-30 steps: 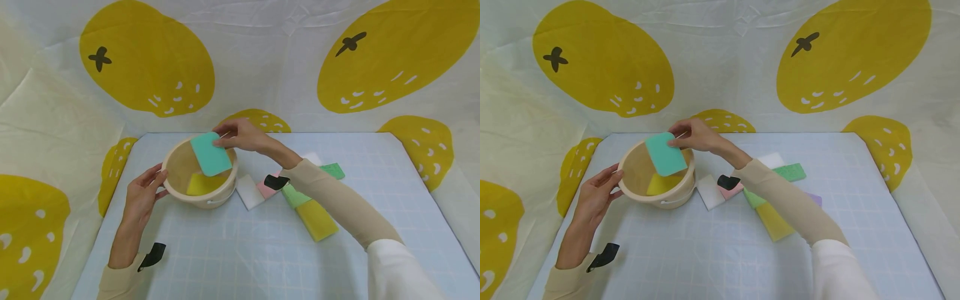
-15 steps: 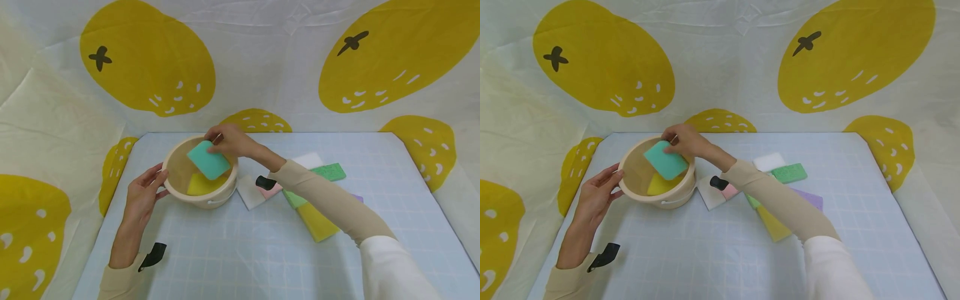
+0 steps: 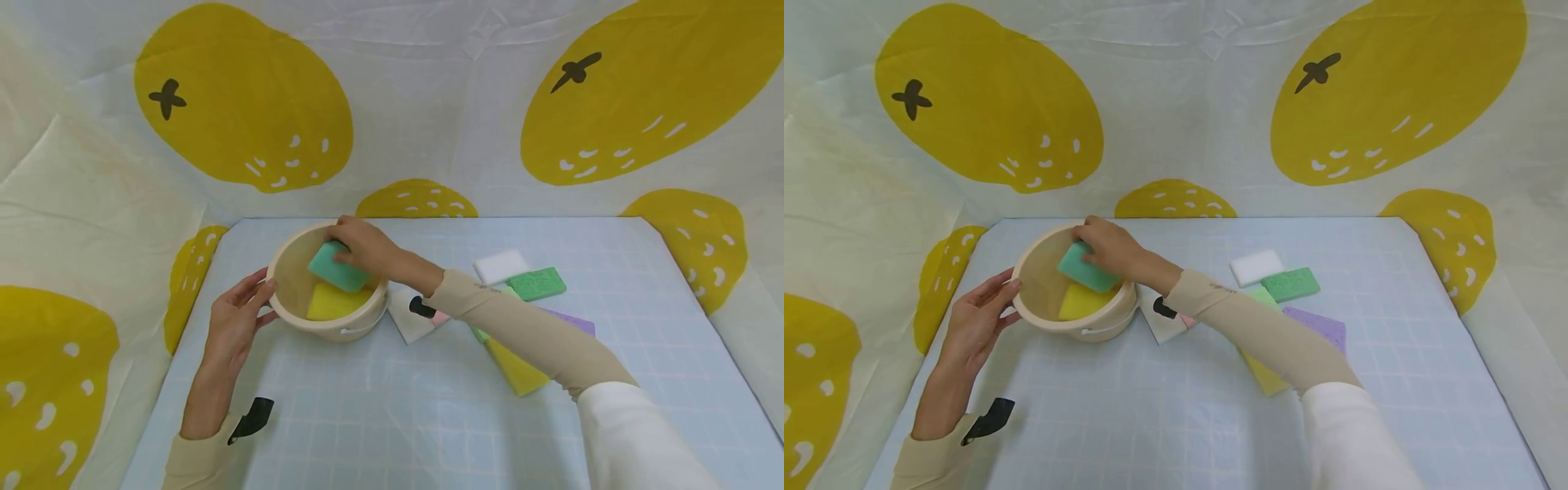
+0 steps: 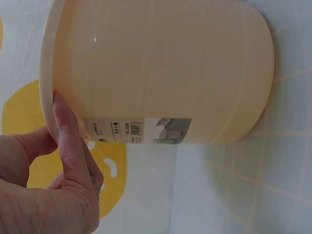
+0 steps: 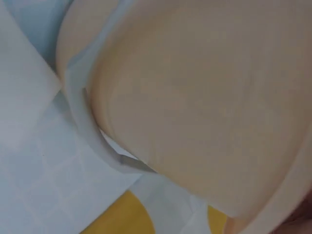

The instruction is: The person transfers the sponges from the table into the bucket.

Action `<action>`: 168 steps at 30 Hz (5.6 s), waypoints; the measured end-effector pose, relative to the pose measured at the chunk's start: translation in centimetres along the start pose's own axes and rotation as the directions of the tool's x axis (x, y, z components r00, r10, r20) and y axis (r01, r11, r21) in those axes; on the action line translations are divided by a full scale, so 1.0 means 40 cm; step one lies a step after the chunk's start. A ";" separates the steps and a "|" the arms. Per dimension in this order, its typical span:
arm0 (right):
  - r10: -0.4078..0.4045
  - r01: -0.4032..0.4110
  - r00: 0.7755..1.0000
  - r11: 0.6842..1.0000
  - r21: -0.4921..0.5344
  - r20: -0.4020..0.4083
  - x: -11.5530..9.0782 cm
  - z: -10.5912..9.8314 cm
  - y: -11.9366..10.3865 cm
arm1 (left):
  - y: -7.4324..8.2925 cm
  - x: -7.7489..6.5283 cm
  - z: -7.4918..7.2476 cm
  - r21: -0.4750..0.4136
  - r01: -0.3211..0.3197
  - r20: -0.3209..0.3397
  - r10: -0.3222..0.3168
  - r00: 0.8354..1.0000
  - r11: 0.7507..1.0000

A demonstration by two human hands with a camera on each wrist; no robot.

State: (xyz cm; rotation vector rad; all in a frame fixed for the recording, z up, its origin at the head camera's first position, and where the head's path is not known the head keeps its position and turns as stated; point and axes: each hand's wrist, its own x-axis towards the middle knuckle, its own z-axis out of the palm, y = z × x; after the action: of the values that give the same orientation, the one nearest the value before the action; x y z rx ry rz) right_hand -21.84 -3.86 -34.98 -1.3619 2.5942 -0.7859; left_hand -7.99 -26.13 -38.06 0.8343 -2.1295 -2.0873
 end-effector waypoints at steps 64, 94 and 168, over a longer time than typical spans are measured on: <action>0.033 -0.006 0.997 0.937 0.351 -0.069 -0.094 -0.069 0.041 | -0.003 -0.007 -0.005 -0.079 -0.012 0.017 0.013 1.000 0.997; 0.225 -0.168 0.972 0.862 0.479 -0.064 -0.271 -0.052 0.187 | -0.007 -0.006 -0.003 -0.099 -0.012 0.017 0.013 1.000 0.995; 0.010 -0.071 0.967 0.970 0.235 0.253 -0.382 -0.129 0.259 | -0.004 -0.005 -0.001 -0.083 -0.019 0.021 0.021 1.000 0.996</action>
State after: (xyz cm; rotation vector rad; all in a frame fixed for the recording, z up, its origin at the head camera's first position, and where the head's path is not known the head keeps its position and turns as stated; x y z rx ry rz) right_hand -22.11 15.11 -37.78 -1.2437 2.2434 -0.8324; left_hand -7.75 -26.08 -38.14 0.7816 -2.0366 -2.1682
